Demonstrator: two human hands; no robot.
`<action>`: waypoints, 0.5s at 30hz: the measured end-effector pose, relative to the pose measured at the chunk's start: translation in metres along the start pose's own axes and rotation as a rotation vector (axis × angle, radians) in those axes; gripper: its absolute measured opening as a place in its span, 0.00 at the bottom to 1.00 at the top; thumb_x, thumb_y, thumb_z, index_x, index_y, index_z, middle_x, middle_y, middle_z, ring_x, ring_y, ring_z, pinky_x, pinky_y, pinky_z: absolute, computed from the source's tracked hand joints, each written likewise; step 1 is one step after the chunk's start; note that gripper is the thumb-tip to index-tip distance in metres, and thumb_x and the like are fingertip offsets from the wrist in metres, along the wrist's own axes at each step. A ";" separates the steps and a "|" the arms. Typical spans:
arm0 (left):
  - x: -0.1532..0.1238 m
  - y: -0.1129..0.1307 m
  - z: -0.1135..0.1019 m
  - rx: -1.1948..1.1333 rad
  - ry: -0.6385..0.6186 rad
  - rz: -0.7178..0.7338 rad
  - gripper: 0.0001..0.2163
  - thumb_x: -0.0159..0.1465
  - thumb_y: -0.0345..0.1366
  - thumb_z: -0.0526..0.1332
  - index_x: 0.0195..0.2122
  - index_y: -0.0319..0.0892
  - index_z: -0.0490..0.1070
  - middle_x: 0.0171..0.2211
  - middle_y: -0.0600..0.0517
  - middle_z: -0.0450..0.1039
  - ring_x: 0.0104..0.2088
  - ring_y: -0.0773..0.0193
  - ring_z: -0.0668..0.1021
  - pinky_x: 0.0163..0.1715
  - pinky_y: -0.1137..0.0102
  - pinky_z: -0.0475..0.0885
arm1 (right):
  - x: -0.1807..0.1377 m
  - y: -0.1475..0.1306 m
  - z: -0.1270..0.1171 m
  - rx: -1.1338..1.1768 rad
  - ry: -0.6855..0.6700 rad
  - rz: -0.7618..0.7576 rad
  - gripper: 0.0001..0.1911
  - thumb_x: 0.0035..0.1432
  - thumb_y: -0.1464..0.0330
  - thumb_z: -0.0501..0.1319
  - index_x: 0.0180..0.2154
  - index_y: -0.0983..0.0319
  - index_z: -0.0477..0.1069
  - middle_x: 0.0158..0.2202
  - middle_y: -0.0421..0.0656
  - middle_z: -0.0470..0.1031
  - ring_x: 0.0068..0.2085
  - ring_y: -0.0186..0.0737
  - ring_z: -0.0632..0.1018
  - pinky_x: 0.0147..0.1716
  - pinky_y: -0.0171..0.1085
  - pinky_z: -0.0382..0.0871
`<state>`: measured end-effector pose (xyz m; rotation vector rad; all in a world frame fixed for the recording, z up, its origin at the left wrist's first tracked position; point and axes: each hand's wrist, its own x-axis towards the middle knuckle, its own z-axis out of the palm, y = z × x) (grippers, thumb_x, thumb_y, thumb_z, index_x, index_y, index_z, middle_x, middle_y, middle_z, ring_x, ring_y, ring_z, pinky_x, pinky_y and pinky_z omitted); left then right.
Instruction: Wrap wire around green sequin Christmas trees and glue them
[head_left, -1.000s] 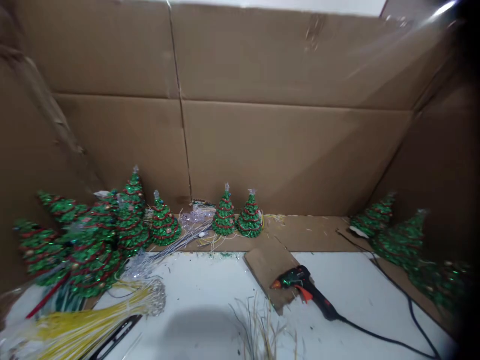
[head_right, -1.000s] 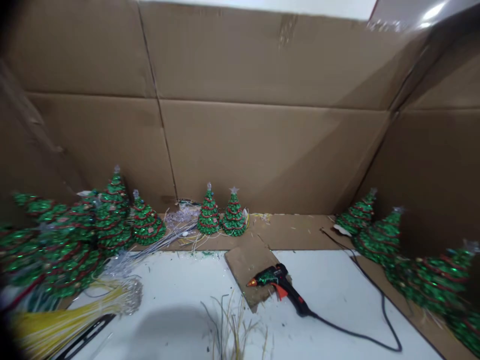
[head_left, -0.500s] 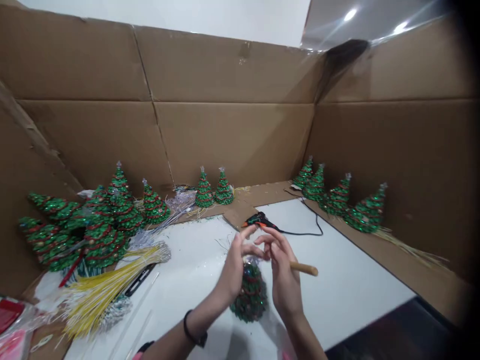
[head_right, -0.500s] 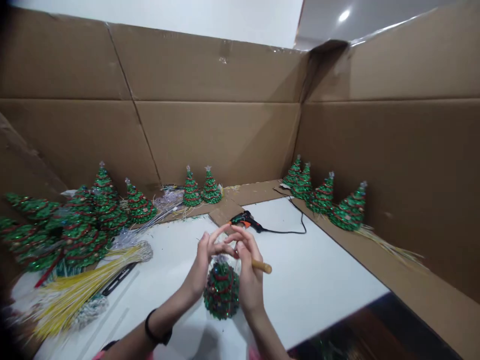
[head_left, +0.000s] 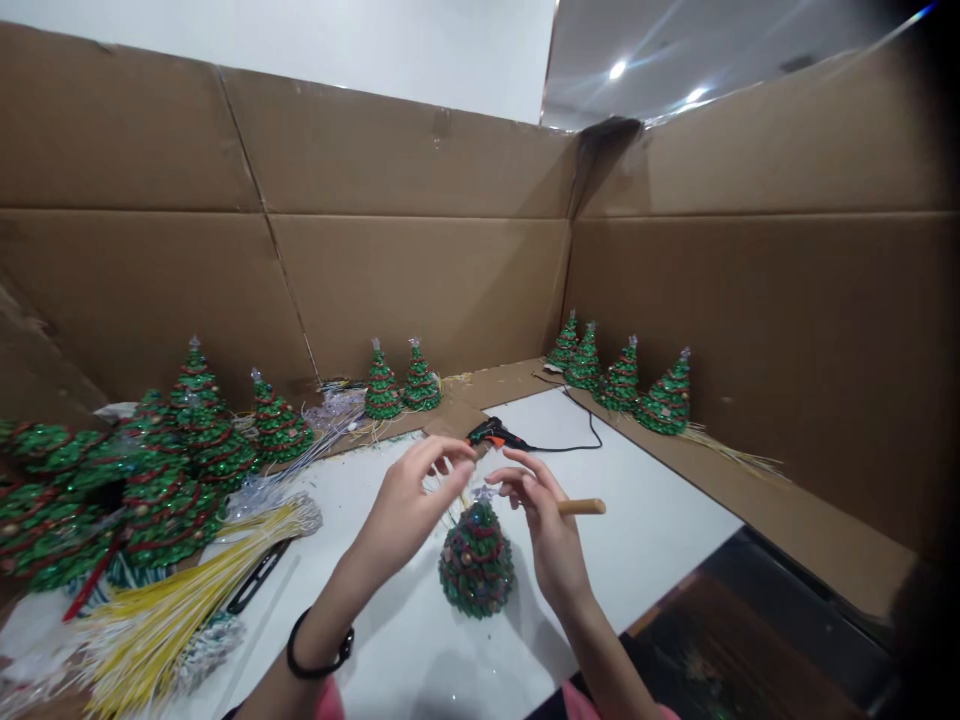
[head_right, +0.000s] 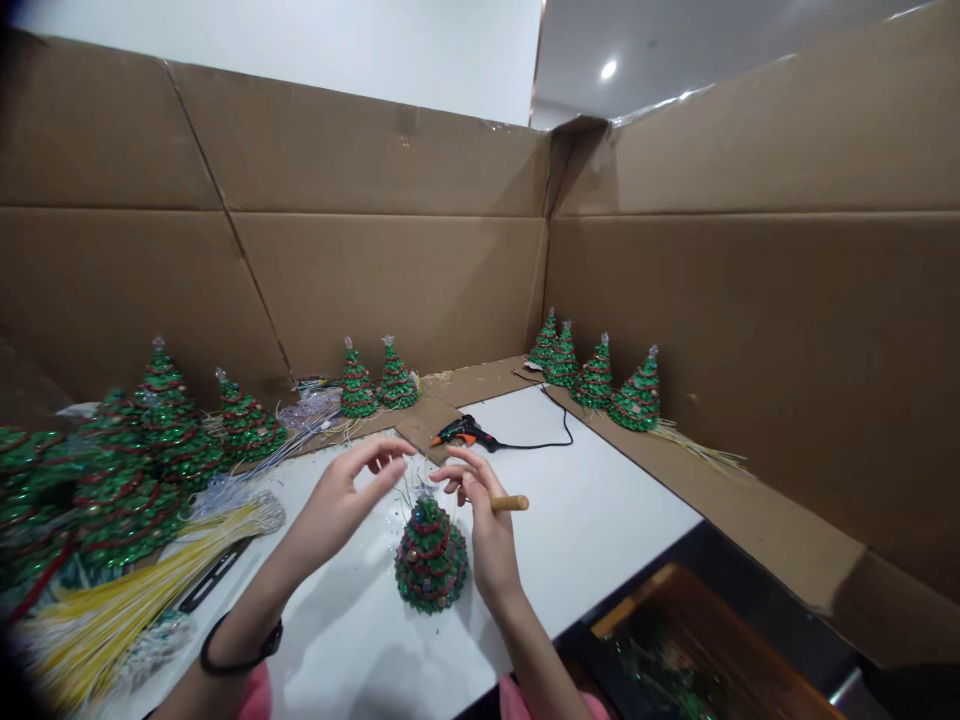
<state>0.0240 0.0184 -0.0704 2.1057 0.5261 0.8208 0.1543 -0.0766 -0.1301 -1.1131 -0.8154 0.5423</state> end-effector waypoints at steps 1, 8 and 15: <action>-0.002 0.003 0.001 0.123 -0.026 0.049 0.09 0.62 0.42 0.57 0.40 0.45 0.71 0.38 0.51 0.71 0.41 0.60 0.70 0.41 0.66 0.63 | 0.001 0.002 0.000 0.016 -0.017 -0.004 0.15 0.62 0.64 0.50 0.48 0.61 0.65 0.36 0.43 0.75 0.37 0.38 0.71 0.40 0.39 0.62; -0.004 -0.002 0.002 0.370 -0.172 0.223 0.08 0.64 0.38 0.55 0.41 0.51 0.73 0.37 0.52 0.68 0.41 0.60 0.67 0.42 0.65 0.60 | -0.006 0.007 -0.002 0.092 -0.144 -0.001 0.16 0.62 0.64 0.51 0.51 0.57 0.60 0.43 0.44 0.72 0.43 0.41 0.74 0.46 0.43 0.67; 0.009 -0.019 -0.036 0.106 -0.480 0.154 0.12 0.66 0.41 0.50 0.35 0.45 0.73 0.38 0.50 0.63 0.44 0.61 0.67 0.48 0.66 0.62 | -0.035 -0.002 0.007 0.013 -0.265 -0.053 0.18 0.65 0.64 0.47 0.57 0.54 0.54 0.53 0.47 0.65 0.51 0.41 0.71 0.51 0.44 0.65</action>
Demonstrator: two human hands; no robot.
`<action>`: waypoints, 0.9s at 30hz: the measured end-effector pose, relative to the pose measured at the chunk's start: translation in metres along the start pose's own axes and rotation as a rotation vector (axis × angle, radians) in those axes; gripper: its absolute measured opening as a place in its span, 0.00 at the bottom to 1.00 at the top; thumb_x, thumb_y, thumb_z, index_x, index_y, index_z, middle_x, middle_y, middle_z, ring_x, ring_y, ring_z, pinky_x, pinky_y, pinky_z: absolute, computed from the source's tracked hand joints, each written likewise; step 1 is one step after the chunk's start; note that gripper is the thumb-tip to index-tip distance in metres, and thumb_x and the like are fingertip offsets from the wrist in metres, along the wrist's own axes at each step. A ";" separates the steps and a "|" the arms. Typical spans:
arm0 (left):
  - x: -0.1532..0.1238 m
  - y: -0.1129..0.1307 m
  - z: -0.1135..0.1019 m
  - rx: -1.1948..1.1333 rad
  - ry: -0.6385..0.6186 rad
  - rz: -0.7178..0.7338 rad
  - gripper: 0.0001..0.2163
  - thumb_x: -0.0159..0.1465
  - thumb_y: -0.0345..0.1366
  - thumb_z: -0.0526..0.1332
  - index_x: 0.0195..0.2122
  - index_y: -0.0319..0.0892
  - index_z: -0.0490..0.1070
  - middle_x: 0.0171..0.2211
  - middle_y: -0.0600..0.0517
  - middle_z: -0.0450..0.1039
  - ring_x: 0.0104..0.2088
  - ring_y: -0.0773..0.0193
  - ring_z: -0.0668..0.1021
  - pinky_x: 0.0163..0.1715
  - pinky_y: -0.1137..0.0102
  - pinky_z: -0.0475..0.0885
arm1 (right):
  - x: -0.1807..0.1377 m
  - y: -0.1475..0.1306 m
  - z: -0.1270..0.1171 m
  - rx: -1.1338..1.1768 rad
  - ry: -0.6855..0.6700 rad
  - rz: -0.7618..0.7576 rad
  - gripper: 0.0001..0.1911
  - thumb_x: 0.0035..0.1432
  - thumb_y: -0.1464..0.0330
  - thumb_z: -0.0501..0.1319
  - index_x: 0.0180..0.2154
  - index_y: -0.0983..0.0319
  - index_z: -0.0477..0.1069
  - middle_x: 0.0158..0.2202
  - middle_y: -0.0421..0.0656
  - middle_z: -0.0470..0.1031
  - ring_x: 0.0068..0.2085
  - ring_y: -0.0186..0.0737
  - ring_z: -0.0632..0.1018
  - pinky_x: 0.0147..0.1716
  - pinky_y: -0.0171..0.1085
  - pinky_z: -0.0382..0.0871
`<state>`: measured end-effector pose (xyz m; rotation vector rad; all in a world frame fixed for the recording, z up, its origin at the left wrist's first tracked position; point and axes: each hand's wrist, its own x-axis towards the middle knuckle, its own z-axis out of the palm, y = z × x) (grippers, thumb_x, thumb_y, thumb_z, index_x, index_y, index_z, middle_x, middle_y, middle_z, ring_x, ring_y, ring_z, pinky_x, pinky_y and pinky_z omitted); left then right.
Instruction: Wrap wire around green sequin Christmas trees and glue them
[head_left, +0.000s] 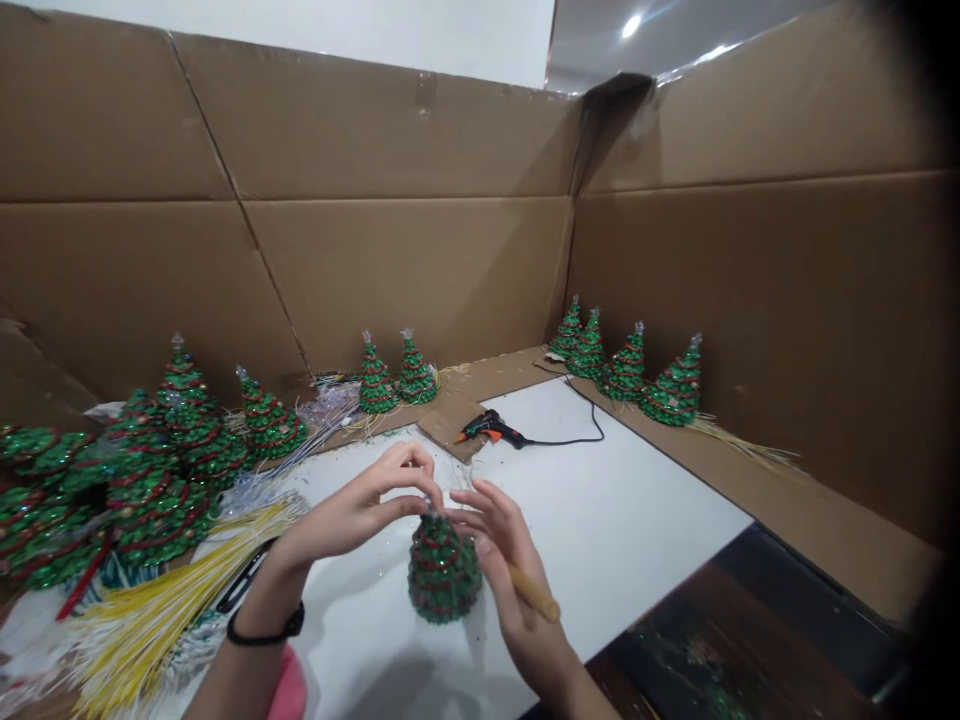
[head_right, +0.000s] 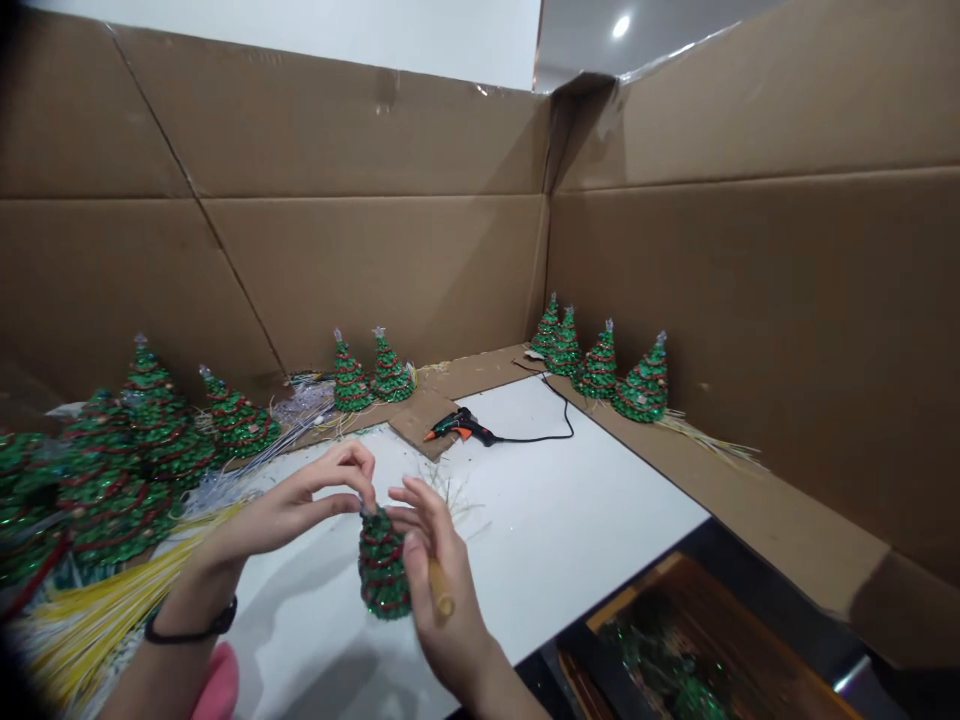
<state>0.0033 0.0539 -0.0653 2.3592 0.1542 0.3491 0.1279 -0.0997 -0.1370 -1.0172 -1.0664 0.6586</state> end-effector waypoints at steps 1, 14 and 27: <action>-0.002 -0.002 -0.003 -0.036 -0.023 -0.008 0.12 0.66 0.40 0.50 0.37 0.45 0.72 0.39 0.49 0.63 0.43 0.62 0.67 0.48 0.67 0.63 | -0.002 0.001 0.003 -0.003 -0.007 0.001 0.18 0.66 0.65 0.46 0.57 0.53 0.54 0.54 0.47 0.64 0.53 0.42 0.70 0.52 0.44 0.65; -0.011 0.000 -0.002 -0.029 0.069 -0.230 0.17 0.65 0.41 0.52 0.56 0.51 0.61 0.51 0.48 0.66 0.49 0.58 0.69 0.47 0.66 0.67 | 0.004 0.010 0.007 -0.011 -0.015 0.056 0.20 0.65 0.64 0.48 0.57 0.53 0.53 0.55 0.45 0.64 0.54 0.40 0.67 0.53 0.42 0.61; -0.013 0.000 0.002 -0.029 0.080 -0.335 0.17 0.65 0.41 0.53 0.55 0.54 0.62 0.53 0.51 0.65 0.51 0.59 0.68 0.44 0.69 0.69 | 0.019 -0.001 0.002 -0.036 -0.071 0.018 0.17 0.64 0.64 0.48 0.54 0.56 0.58 0.47 0.45 0.70 0.49 0.41 0.71 0.50 0.42 0.63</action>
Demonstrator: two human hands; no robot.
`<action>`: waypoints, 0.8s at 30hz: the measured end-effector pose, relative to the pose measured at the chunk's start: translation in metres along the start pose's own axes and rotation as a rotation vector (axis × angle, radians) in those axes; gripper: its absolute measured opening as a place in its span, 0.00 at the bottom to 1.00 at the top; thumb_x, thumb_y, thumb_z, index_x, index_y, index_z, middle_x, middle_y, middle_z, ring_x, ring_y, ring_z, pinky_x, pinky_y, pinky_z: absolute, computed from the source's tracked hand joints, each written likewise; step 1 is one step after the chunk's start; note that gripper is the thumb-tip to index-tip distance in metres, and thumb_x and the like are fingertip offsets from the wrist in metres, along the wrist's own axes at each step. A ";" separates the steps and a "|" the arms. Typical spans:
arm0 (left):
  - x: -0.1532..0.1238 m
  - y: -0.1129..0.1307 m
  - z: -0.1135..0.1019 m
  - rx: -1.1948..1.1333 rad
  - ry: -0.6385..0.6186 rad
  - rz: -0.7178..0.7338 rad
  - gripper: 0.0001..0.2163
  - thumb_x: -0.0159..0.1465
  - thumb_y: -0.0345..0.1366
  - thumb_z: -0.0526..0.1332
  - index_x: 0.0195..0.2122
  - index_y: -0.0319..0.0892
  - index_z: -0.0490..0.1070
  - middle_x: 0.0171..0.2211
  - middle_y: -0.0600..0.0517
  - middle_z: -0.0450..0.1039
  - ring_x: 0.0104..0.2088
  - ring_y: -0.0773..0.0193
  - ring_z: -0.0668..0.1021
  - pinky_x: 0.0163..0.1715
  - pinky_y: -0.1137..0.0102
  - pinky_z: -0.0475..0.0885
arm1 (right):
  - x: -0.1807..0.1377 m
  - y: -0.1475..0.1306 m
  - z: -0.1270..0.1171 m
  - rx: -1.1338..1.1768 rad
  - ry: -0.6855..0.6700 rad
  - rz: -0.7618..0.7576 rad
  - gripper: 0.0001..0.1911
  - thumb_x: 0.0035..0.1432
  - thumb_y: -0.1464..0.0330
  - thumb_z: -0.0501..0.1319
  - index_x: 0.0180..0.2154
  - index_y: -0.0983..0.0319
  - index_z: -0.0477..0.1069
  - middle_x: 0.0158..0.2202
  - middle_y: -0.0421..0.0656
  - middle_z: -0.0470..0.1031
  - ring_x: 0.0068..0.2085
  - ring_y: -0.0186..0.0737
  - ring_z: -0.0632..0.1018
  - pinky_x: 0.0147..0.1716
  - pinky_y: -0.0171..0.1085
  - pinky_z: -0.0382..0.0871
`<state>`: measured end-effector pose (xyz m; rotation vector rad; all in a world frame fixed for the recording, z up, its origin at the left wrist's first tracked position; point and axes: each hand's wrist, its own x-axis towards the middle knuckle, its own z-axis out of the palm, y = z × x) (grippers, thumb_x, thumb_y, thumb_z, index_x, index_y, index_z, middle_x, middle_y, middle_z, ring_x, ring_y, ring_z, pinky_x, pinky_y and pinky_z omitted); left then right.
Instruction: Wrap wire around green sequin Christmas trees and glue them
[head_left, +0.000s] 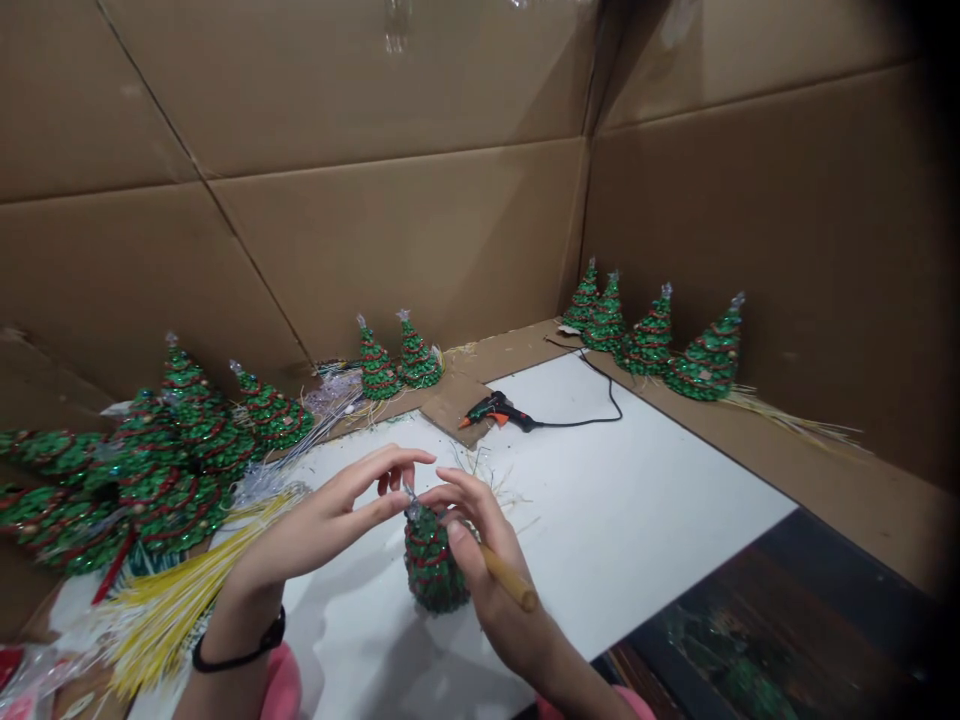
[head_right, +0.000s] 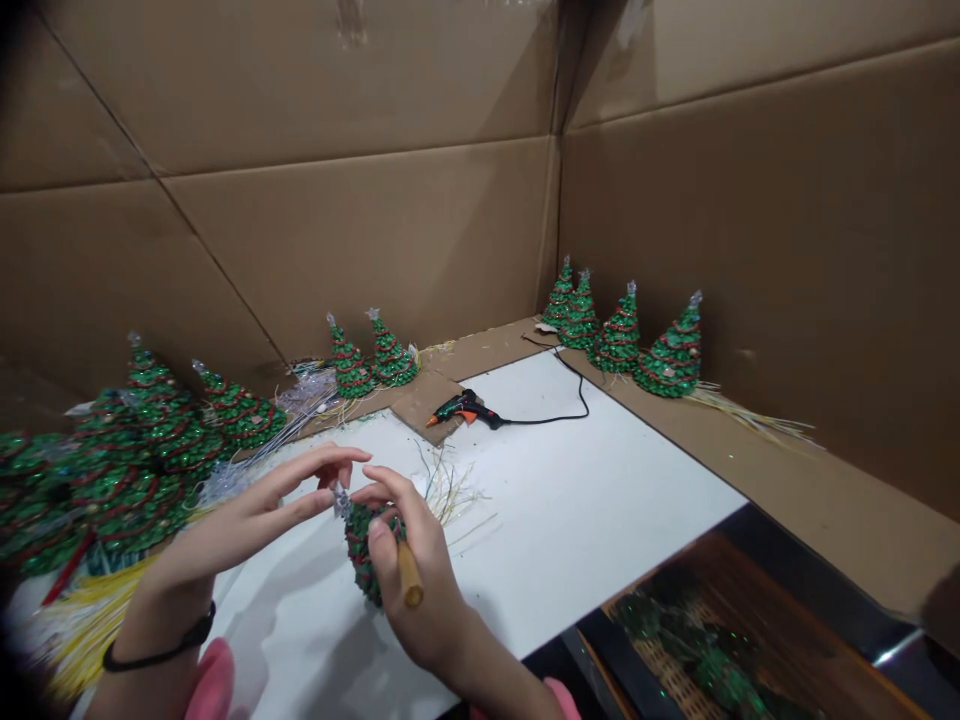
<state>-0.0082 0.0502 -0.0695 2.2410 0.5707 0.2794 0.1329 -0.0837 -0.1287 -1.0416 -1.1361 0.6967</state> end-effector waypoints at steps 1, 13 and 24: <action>0.000 0.000 0.000 0.000 -0.002 -0.008 0.17 0.65 0.41 0.53 0.55 0.54 0.62 0.53 0.52 0.65 0.51 0.58 0.68 0.45 0.69 0.68 | 0.000 0.000 0.000 -0.005 -0.001 -0.003 0.17 0.64 0.65 0.48 0.54 0.56 0.58 0.47 0.45 0.70 0.49 0.41 0.71 0.51 0.42 0.63; -0.003 0.007 -0.001 0.109 0.059 0.072 0.15 0.66 0.40 0.52 0.54 0.51 0.63 0.46 0.51 0.68 0.45 0.62 0.71 0.45 0.70 0.67 | 0.006 0.000 -0.017 0.607 0.127 0.213 0.15 0.60 0.67 0.54 0.49 0.58 0.63 0.38 0.43 0.73 0.29 0.33 0.67 0.28 0.32 0.61; -0.019 0.049 0.020 0.575 0.622 0.510 0.12 0.56 0.32 0.65 0.41 0.47 0.71 0.36 0.52 0.69 0.42 0.59 0.68 0.43 0.63 0.62 | -0.006 -0.033 -0.026 1.047 -0.079 0.373 0.27 0.62 0.67 0.52 0.61 0.49 0.51 0.49 0.51 0.72 0.31 0.33 0.70 0.28 0.31 0.61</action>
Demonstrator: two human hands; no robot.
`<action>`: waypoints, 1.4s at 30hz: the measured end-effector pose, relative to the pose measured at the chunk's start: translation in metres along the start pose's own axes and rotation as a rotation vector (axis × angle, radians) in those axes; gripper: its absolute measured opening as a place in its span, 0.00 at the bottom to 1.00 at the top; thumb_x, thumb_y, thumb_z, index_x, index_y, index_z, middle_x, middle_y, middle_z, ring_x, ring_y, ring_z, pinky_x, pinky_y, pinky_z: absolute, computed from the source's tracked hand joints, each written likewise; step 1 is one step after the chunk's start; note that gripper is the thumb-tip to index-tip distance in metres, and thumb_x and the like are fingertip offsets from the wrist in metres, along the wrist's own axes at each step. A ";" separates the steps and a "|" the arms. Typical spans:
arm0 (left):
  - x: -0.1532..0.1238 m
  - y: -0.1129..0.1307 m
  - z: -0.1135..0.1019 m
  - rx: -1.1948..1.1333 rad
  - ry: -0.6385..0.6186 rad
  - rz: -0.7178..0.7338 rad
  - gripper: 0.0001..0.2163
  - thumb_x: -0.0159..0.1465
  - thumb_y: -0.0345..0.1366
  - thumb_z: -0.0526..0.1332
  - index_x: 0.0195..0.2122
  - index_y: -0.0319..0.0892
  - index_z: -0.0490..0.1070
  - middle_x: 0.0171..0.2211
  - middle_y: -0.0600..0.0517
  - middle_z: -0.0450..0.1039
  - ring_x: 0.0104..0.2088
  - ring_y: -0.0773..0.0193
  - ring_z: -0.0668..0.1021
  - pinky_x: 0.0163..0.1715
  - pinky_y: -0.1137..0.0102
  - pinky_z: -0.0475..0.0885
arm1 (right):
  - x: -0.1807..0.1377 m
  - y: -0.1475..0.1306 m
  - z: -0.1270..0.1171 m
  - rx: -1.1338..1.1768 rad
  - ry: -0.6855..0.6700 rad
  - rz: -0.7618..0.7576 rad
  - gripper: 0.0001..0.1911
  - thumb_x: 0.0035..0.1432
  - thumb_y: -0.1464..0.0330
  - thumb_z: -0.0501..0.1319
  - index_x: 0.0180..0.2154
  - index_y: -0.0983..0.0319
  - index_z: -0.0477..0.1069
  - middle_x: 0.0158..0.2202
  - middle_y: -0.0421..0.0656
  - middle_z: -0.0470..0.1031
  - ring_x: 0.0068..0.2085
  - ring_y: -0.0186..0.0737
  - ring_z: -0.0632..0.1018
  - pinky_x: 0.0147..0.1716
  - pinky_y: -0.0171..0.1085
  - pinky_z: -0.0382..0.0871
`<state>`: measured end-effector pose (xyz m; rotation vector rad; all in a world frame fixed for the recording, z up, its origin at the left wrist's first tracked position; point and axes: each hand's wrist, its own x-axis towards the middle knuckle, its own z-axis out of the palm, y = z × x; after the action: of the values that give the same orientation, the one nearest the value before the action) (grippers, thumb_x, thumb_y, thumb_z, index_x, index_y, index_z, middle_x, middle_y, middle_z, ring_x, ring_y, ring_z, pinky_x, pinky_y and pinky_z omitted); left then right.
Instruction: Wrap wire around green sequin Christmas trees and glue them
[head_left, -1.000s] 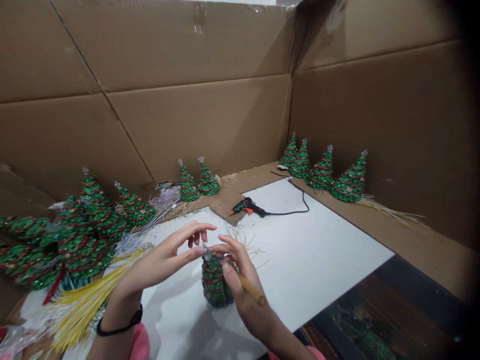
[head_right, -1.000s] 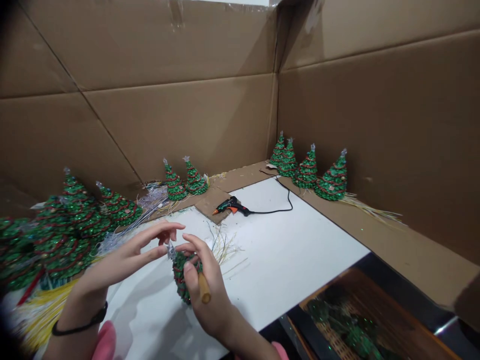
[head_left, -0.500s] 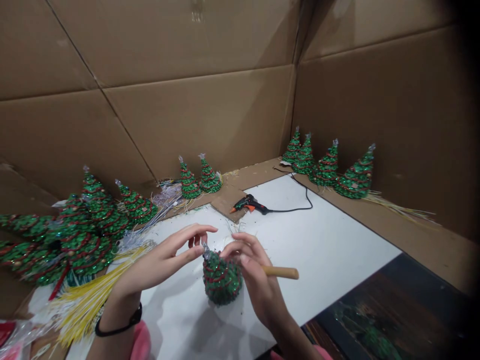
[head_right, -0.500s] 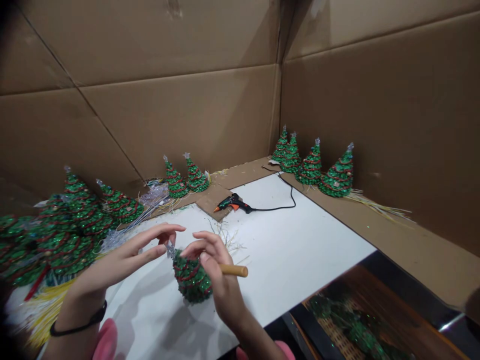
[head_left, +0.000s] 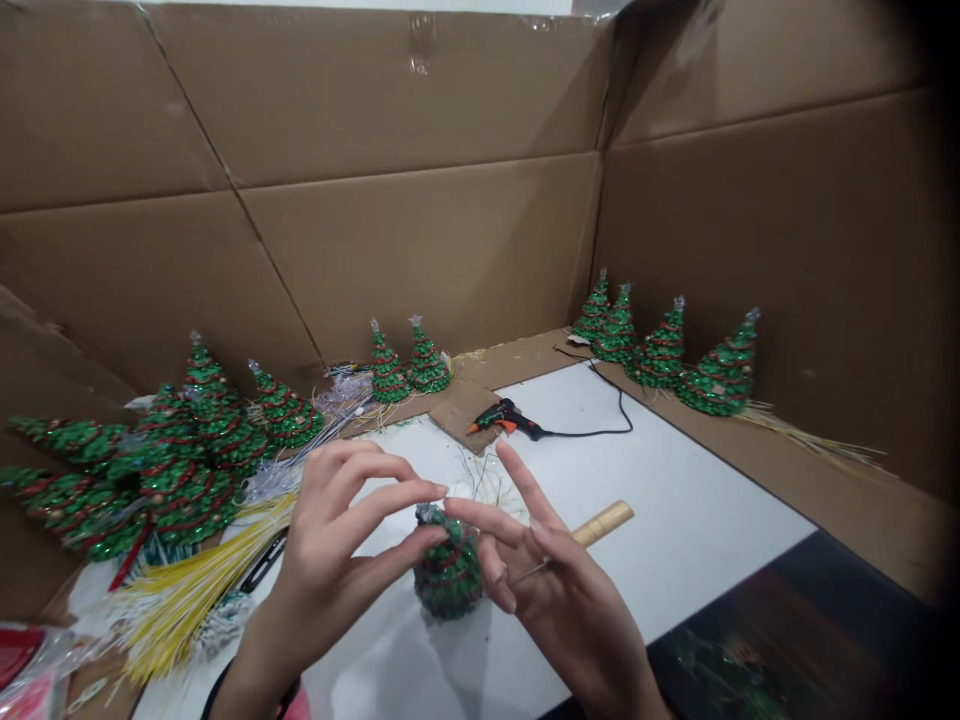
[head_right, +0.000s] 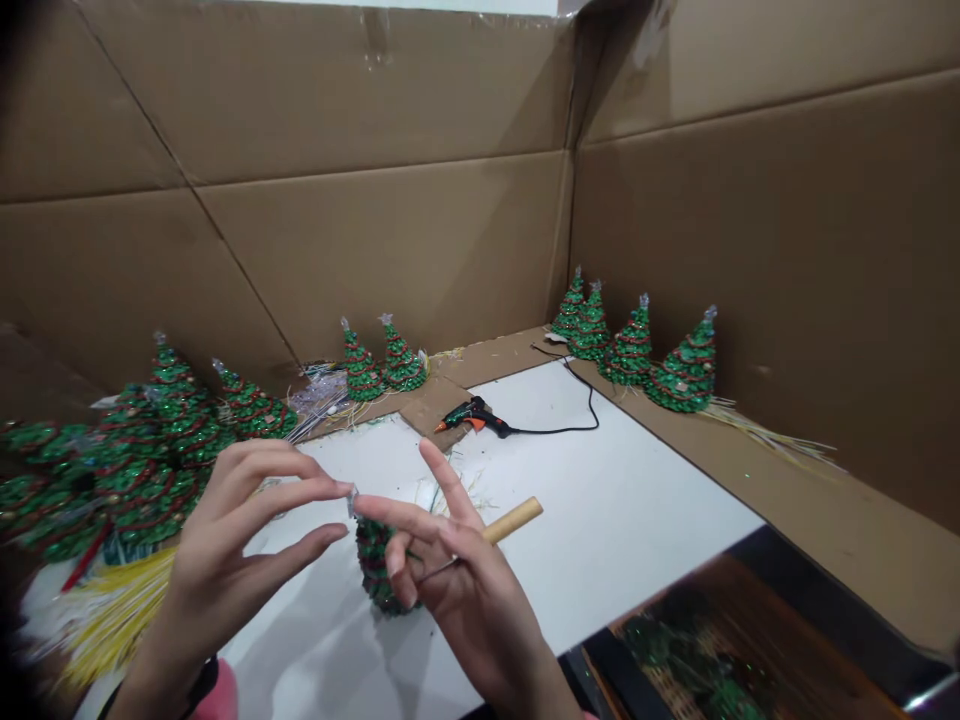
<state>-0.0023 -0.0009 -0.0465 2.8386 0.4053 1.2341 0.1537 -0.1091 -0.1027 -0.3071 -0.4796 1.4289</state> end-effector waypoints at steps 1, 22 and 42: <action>0.000 0.002 -0.001 0.014 0.015 0.010 0.11 0.56 0.31 0.65 0.40 0.46 0.72 0.35 0.52 0.70 0.41 0.59 0.68 0.43 0.62 0.62 | -0.001 0.001 0.001 -0.002 -0.008 -0.002 0.26 0.62 0.67 0.52 0.61 0.49 0.51 0.49 0.50 0.73 0.30 0.33 0.70 0.28 0.31 0.61; -0.008 -0.015 -0.024 0.432 0.425 0.124 0.01 0.58 0.33 0.62 0.32 0.45 0.71 0.30 0.52 0.74 0.35 0.60 0.71 0.43 0.61 0.59 | -0.020 0.014 0.028 -0.377 -0.017 -0.215 0.25 0.60 0.63 0.54 0.58 0.51 0.55 0.53 0.48 0.69 0.40 0.39 0.71 0.45 0.43 0.62; -0.032 -0.090 -0.038 0.608 -0.088 -0.371 0.31 0.63 0.48 0.50 0.63 0.35 0.46 0.57 0.35 0.54 0.57 0.40 0.60 0.50 0.50 0.62 | 0.042 0.025 -0.011 -1.686 0.003 -0.385 0.19 0.56 0.60 0.61 0.49 0.58 0.68 0.40 0.47 0.71 0.42 0.44 0.68 0.42 0.42 0.62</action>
<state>-0.0714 0.0750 -0.0542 3.0282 1.4433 1.0375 0.1401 -0.0638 -0.1192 -1.4372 -1.5722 0.3341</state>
